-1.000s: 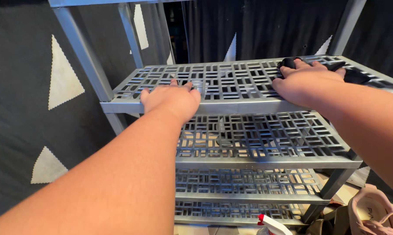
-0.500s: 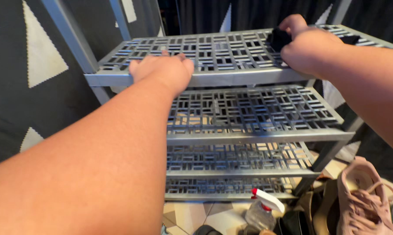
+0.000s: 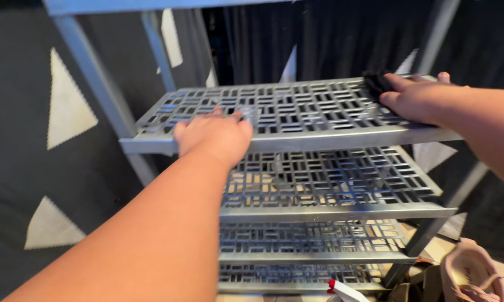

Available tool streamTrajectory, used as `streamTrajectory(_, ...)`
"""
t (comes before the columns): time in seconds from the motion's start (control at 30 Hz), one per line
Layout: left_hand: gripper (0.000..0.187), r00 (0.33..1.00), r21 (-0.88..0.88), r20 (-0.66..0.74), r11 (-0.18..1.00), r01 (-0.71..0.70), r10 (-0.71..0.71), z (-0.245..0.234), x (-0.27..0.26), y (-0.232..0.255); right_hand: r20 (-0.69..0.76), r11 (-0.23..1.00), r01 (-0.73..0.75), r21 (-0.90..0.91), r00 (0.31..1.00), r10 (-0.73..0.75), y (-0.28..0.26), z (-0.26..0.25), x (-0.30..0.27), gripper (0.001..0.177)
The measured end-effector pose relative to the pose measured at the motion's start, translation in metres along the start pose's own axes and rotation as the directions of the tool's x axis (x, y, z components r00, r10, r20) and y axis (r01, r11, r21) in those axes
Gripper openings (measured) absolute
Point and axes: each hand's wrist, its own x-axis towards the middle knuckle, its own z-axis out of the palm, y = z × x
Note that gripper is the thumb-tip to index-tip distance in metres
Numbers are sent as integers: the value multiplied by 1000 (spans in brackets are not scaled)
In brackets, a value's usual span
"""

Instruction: The person cleans a metal shoe rack by spraying it with a cleaning solution and wiping it with a cloth. They move shoes aside to access the rack and wipe each shelf systematically.

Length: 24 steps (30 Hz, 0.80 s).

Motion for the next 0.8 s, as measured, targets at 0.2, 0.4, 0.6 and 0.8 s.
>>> streamTrajectory(0.2,55,999,-41,47,999,21,-20,-3,0,3,28,974,200,109,979,-204,-67,11,-9,77)
streamTrajectory(0.4,55,999,12,48,1000,22,-22,-10,-8,5,-38,728,660,188,745,-666,-119,18,-48,64)
streamTrajectory(0.6,57,999,10,48,1000,18,-19,-6,-8,3,-83,975,211,70,975,-205,-43,19,27,63)
streamTrajectory(0.8,57,1000,2,4,1000,-7,7,-2,-7,3,-203,1000,-16,-15,979,13,47,23,103,65)
